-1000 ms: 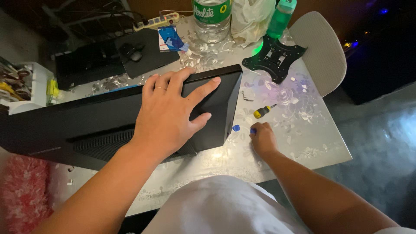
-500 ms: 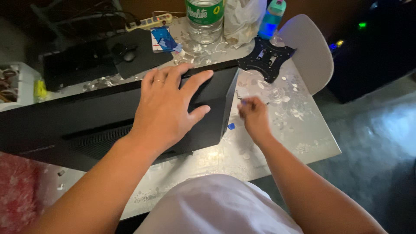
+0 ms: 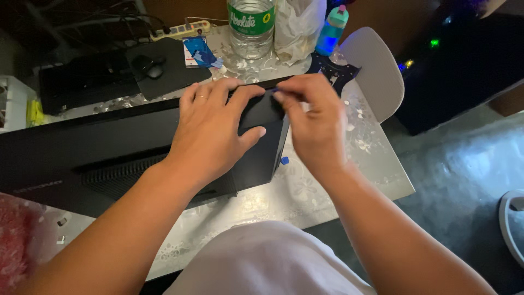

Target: The person works on the back of a Lenovo monitor placed face-down on a table. They use a screwdriver to unscrew the rear panel, set the screwdriver down, pry at the seam with a small blue tool, and work the back cover loose along the edges with both hands.

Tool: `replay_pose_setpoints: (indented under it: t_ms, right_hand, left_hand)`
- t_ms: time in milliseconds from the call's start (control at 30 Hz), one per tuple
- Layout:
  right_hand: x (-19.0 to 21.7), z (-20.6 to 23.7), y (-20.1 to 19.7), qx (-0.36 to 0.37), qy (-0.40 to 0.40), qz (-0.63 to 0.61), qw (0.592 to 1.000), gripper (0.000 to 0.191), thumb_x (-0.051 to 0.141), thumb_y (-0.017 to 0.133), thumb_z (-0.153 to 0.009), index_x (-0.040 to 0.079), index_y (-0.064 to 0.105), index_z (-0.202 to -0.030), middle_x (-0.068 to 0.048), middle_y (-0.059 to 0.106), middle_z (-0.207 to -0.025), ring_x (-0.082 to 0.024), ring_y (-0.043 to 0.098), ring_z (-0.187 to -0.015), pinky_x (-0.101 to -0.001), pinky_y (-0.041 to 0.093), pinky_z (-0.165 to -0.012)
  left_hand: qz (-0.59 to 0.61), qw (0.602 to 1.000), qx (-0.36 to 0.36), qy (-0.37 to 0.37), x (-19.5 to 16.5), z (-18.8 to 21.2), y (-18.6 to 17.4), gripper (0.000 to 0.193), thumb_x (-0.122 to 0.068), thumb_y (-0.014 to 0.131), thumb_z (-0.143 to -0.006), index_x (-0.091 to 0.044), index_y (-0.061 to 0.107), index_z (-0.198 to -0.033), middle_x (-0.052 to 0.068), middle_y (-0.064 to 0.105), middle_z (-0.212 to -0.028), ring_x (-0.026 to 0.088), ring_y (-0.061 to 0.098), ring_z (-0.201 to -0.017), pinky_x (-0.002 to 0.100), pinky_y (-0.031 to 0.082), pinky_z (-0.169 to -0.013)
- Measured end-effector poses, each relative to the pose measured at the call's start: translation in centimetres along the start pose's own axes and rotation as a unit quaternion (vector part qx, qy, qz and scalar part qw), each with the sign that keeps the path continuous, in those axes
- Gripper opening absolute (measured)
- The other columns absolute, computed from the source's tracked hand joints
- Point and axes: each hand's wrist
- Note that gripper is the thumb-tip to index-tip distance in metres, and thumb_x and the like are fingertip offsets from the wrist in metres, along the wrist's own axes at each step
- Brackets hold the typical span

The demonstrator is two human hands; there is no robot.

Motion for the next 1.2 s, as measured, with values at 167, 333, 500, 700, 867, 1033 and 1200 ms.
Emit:
replay_pose_setpoints:
  t_ms: [167,333,500,700,867,1033,1200]
  right_hand:
    - [1.0,-0.7,1.0,0.059,-0.067,0.050,0.995,0.016,-0.008,0.072,-0.092,0.002,0.070,-0.105,-0.012,0.069,-0.103,-0.028,0.070,-0.097,-0.0355,0.057,-0.085]
    - [1.8,-0.6,2.6,0.080,-0.107,0.032,0.990,0.016,-0.007,0.074,-0.090,0.002,0.070,-0.102,-0.010,0.070,-0.103,-0.027,0.068,-0.099,-0.0362,0.056,-0.085]
    - [2.7,-0.6,4.9,0.100,-0.116,0.038,0.987,0.016,-0.007,0.074,-0.090,0.003,0.071,-0.102,-0.010,0.069,-0.103,-0.028,0.067,-0.101,-0.0363,0.055,-0.087]
    - [3.6,-1.0,7.8,0.109,-0.116,0.025,0.987,0.017,-0.006,0.073,-0.091,0.004,0.071,-0.104,-0.011,0.068,-0.104,-0.029,0.067,-0.101,-0.0364,0.055,-0.087]
    - [4.2,-1.2,9.5,0.123,-0.148,0.036,0.981,0.017,-0.004,0.074,-0.091,0.005,0.072,-0.104,-0.008,0.068,-0.102,-0.030,0.066,-0.098,-0.0375,0.054,-0.086]
    - [4.6,-1.3,11.0,0.113,-0.167,0.051,0.978,0.017,-0.005,0.074,-0.090,0.006,0.072,-0.102,-0.009,0.065,-0.096,-0.030,0.064,-0.095,-0.0400,0.053,-0.083]
    - [4.7,-1.2,12.6,0.101,-0.197,0.058,0.973,0.018,-0.006,0.074,-0.087,0.006,0.071,-0.100,-0.010,0.064,-0.096,-0.032,0.062,-0.095,-0.0419,0.052,-0.082]
  left_hand:
    - [0.029,0.999,-0.023,-0.009,0.7,0.3,-0.9,0.068,-0.035,0.084,-0.080,-0.003,0.057,-0.132,0.016,0.063,-0.128,0.036,0.053,-0.129,0.050,0.030,-0.113]
    - [-0.020,0.996,-0.003,-0.087,2.4,2.0,-3.0,0.075,-0.042,0.086,-0.076,-0.004,0.057,-0.133,0.016,0.064,-0.121,0.035,0.056,-0.123,0.054,0.029,-0.114]
    - [-0.057,0.990,0.003,-0.129,4.5,3.7,-4.6,0.077,-0.045,0.086,-0.074,-0.006,0.057,-0.135,0.013,0.064,-0.124,0.034,0.052,-0.125,0.057,0.024,-0.113]
    - [-0.048,0.989,-0.016,-0.140,6.3,5.4,-5.5,0.075,-0.044,0.085,-0.076,-0.006,0.058,-0.135,0.012,0.063,-0.129,0.033,0.050,-0.130,0.058,0.022,-0.115]
    - [-0.048,0.989,-0.023,-0.140,7.1,6.3,-6.1,0.075,-0.043,0.086,-0.075,-0.005,0.059,-0.134,0.015,0.062,-0.129,0.034,0.049,-0.129,0.058,0.021,-0.112]
    - [-0.021,0.990,-0.035,-0.137,7.8,7.0,-6.4,0.073,-0.040,0.085,-0.076,-0.004,0.060,-0.134,0.014,0.063,-0.130,0.033,0.050,-0.131,0.056,0.022,-0.115]
    - [-0.013,0.992,-0.041,-0.121,8.3,7.0,-6.0,0.073,-0.039,0.086,-0.076,-0.002,0.060,-0.133,0.015,0.063,-0.131,0.033,0.050,-0.131,0.056,0.022,-0.114]
Point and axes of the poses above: each hand's wrist, its own z-axis away from the middle knuckle, its own y-axis out of the palm, x = y × z
